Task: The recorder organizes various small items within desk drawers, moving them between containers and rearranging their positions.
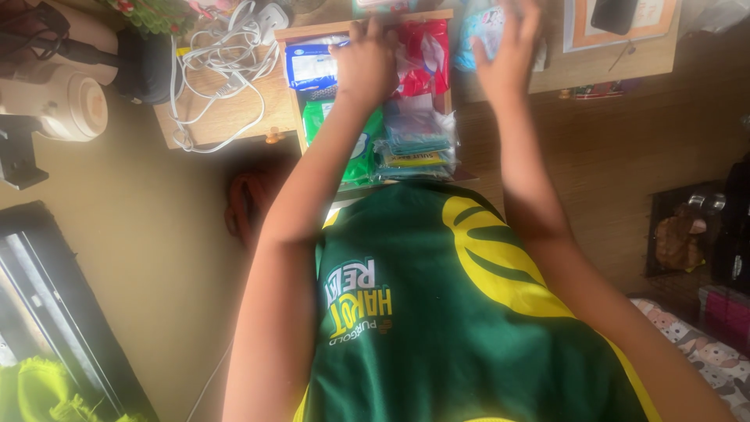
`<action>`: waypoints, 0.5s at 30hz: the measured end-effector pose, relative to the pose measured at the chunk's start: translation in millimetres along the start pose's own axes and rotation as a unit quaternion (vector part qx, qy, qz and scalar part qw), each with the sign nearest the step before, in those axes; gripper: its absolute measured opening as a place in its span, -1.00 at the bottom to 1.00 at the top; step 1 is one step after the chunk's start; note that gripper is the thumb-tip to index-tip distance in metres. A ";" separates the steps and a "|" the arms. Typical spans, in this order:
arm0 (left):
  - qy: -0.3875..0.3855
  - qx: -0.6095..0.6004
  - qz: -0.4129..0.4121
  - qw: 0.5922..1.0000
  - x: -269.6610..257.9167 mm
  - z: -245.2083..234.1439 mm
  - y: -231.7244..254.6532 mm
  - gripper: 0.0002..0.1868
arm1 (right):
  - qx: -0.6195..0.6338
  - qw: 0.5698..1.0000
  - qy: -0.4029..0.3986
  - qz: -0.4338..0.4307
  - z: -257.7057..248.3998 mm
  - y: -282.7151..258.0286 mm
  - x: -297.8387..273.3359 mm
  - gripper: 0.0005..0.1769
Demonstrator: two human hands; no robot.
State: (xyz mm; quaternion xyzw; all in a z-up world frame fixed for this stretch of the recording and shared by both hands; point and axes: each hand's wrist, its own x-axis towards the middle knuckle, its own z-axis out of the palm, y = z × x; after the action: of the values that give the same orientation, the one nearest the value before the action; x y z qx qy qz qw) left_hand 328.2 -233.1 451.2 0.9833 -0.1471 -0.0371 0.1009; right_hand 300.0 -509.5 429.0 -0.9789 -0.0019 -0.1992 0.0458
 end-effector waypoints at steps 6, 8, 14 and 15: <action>0.092 -0.204 0.023 0.974 -19.3 -76.7 -39.5 -0.56 | 0.287 0.907 -0.219 -0.215 14.5 -99.1 -14.3 -0.63; 0.139 -0.280 0.014 0.950 -26.0 -84.4 -55.5 -0.48 | 0.315 0.868 -0.241 -0.300 27.1 -130.8 -12.3 -0.77; 0.214 -0.393 0.033 0.894 -59.1 -119.5 -96.0 -0.43 | -0.026 0.904 -0.085 -0.417 58.3 -150.5 -9.8 -0.79; 0.215 -0.393 0.031 0.894 -67.9 -123.7 -98.8 -0.43 | -0.025 0.903 -0.085 -0.419 57.2 -148.5 -7.7 -0.79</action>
State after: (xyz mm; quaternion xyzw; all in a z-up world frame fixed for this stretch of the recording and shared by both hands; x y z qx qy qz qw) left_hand 304.0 -97.2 554.3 0.8425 -0.1257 0.1232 0.5092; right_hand 311.9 -356.4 386.8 -0.9017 -0.4112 -0.1156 -0.0666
